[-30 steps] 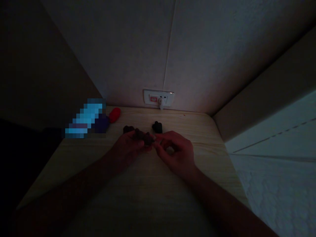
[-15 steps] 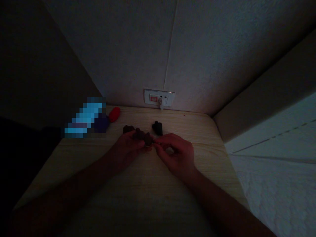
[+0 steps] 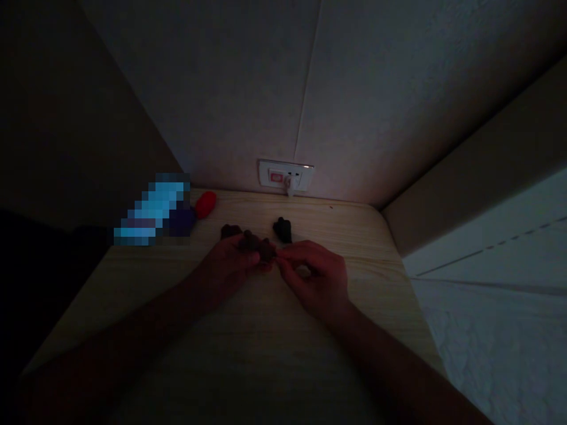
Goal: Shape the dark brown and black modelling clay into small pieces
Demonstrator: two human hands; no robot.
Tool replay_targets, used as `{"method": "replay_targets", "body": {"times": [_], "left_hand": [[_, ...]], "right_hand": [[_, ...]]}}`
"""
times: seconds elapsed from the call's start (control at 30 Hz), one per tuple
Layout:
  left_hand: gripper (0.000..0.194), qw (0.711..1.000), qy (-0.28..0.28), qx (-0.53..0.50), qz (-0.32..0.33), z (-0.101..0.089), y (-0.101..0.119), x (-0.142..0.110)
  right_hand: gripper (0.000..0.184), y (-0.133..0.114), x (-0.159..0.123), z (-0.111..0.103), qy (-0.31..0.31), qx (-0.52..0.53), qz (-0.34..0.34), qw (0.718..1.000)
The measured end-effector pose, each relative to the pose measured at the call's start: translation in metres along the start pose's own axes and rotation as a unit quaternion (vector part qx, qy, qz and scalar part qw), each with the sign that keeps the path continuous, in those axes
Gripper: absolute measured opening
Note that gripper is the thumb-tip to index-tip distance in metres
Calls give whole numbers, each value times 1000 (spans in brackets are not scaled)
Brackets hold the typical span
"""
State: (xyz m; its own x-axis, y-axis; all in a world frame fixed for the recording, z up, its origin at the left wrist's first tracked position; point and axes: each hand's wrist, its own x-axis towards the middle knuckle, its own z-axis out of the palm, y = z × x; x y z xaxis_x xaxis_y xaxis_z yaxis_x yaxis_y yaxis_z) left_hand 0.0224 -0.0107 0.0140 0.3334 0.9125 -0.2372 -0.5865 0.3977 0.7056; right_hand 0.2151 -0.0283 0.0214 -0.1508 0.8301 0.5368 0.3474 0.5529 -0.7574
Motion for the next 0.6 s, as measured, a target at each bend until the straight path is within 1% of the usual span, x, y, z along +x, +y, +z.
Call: {"method": "replay_targets", "body": {"times": [0.3, 0.47, 0.6], "left_hand": [[29, 1000, 8, -8, -2, 1, -1, 0], [32, 1000, 10, -5, -4, 1, 0, 0], [33, 1000, 3, -5, -3, 0, -1, 0]], "right_hand": [[15, -2, 1, 1, 5, 8, -2, 1000], [15, -2, 2, 0, 3, -1, -14, 1000], [15, -2, 2, 1, 10, 1, -9, 1000]]}}
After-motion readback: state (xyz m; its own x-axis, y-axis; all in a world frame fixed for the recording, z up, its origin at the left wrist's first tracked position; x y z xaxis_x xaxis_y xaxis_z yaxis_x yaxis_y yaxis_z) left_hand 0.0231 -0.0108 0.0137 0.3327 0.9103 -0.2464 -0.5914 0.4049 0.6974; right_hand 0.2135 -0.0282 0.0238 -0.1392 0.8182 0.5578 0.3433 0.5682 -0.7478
